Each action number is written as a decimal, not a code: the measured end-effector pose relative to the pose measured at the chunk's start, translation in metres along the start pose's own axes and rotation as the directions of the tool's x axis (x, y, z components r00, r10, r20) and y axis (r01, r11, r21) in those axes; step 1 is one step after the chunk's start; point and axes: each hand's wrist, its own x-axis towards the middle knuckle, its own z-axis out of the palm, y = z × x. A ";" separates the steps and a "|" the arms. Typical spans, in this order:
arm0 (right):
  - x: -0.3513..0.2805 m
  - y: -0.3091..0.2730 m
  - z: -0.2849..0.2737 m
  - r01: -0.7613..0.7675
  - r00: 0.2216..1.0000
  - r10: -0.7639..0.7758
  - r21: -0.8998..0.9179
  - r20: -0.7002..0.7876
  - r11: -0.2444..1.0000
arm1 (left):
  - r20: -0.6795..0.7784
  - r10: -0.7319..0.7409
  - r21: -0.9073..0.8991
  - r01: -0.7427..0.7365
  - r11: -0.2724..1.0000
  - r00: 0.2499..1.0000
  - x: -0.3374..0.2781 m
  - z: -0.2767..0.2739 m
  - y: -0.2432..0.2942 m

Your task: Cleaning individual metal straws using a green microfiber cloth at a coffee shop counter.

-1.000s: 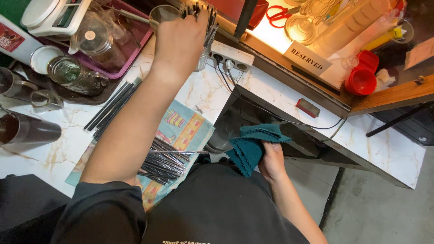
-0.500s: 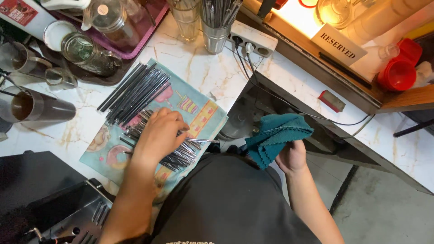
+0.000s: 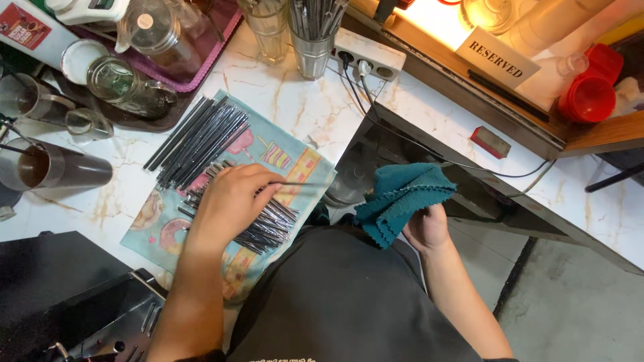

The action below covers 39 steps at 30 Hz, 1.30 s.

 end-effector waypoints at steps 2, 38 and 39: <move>0.006 -0.013 0.037 -0.004 0.997 0.005 -0.025 0.072 1.000 | 0.022 -0.074 -0.259 0.077 0.963 0.997 0.007 0.007 0.003; 0.017 0.015 0.062 0.220 0.886 -0.447 -0.737 -0.123 0.639 | 0.385 -0.016 -0.918 0.385 0.100 0.923 -0.003 0.146 0.045; 0.019 -0.012 0.093 0.120 0.919 -0.276 -0.469 -0.280 0.875 | 0.435 -0.003 -0.899 0.435 0.050 0.900 0.002 0.138 0.049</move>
